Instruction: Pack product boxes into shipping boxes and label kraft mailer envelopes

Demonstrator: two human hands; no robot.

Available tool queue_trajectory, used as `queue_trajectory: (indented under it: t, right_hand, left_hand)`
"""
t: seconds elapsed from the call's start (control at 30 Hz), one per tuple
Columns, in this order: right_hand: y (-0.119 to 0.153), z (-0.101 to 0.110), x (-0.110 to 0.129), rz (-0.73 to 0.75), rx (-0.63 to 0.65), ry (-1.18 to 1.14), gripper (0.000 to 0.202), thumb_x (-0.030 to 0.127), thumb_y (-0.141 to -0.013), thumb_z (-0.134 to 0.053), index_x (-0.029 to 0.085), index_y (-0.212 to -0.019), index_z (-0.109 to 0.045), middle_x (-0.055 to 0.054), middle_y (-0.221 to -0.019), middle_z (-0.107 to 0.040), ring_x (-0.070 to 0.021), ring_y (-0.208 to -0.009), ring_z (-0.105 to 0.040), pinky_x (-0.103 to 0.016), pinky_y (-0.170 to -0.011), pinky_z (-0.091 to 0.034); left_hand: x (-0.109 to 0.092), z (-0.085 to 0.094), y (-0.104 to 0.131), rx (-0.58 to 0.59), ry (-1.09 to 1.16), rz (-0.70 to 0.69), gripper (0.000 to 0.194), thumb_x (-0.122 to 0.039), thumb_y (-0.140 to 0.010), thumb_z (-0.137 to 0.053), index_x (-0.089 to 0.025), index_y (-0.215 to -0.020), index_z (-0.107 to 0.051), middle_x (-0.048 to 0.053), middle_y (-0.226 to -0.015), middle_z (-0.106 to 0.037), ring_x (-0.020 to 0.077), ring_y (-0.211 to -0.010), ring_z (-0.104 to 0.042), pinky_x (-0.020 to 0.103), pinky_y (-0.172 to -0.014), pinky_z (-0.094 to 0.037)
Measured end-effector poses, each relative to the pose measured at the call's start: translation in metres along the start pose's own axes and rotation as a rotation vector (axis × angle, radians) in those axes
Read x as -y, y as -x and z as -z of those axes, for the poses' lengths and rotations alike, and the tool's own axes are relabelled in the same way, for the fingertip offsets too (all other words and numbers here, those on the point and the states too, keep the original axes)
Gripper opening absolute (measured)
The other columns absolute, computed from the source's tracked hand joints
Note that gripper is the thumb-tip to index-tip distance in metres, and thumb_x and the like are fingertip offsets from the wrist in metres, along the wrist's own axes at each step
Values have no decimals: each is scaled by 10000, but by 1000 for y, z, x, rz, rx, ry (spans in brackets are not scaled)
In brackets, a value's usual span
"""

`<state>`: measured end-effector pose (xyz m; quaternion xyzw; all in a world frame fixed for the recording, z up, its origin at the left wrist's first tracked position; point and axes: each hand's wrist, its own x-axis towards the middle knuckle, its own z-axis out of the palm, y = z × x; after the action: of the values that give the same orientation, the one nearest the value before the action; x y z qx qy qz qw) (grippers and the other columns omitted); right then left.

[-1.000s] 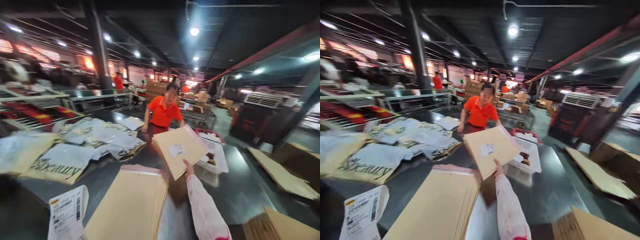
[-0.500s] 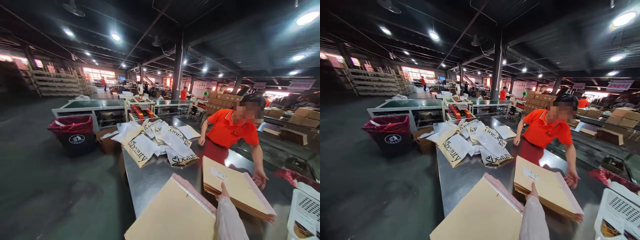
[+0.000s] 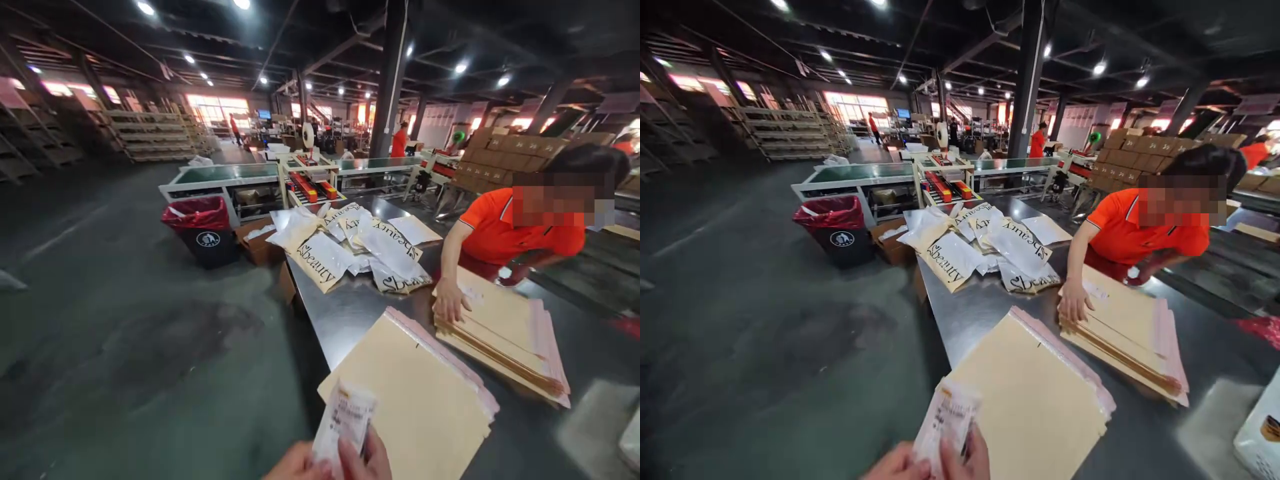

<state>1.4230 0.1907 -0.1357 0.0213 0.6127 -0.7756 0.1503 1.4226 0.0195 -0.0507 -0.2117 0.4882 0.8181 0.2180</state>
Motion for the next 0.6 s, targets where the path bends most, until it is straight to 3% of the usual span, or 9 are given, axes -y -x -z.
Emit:
queue_trajectory:
  t: [0.07,0.17,0.27,0.4,0.5,0.6]
  right_hand:
    - [10,-22,11,60,-187,14,535,574,-724,-714,206,-1109,-661,-133,-1122,-696,-353,-1053,-636,-511,-939,-502]
    - [13,-32,43,77,-323,90,589,591,-695,-734,152,-1083,-670,-163,-1113,-696,-333,-1038,-644,-472,-942,-507]
    - [14,-32,70,84,-413,118,605,610,-610,-778,151,-997,-695,-140,-985,-727,-297,-878,-676,-412,-784,-557]
    - [26,-36,86,67,-459,350,463,608,-680,-706,168,-821,-750,-97,-807,-734,-255,-748,-661,-353,-693,-524]
    - [41,-40,79,35,-514,459,395,557,-741,-658,197,-861,-770,-77,-855,-745,-256,-811,-671,-345,-743,-510]
    - [49,-29,66,20,-581,474,341,519,-745,-667,204,-823,-773,-77,-831,-739,-253,-816,-672,-351,-759,-512]
  left_hand:
    - [-12,-8,-18,126,-75,-81,663,-425,-346,-938,-140,-914,-752,88,-860,-743,332,-908,-663,387,-809,-526]
    - [-24,-16,-39,261,-235,-223,490,-496,-488,-869,-116,-767,-734,73,-763,-726,210,-753,-639,303,-724,-493]
    - [-24,-14,-47,302,-357,-185,442,-518,-535,-827,-119,-680,-705,27,-625,-669,140,-601,-560,260,-608,-439]
    - [-4,-5,-46,338,-414,-204,447,-544,-558,-798,-135,-685,-669,13,-636,-649,138,-612,-548,260,-614,-433]
    - [22,-2,-50,253,-478,-248,497,-602,-567,-765,-163,-530,-535,-29,-511,-528,110,-542,-461,244,-552,-374]
    - [46,-5,-58,186,-479,-215,533,-619,-545,-772,-178,-495,-476,-46,-469,-463,100,-502,-414,240,-505,-332]
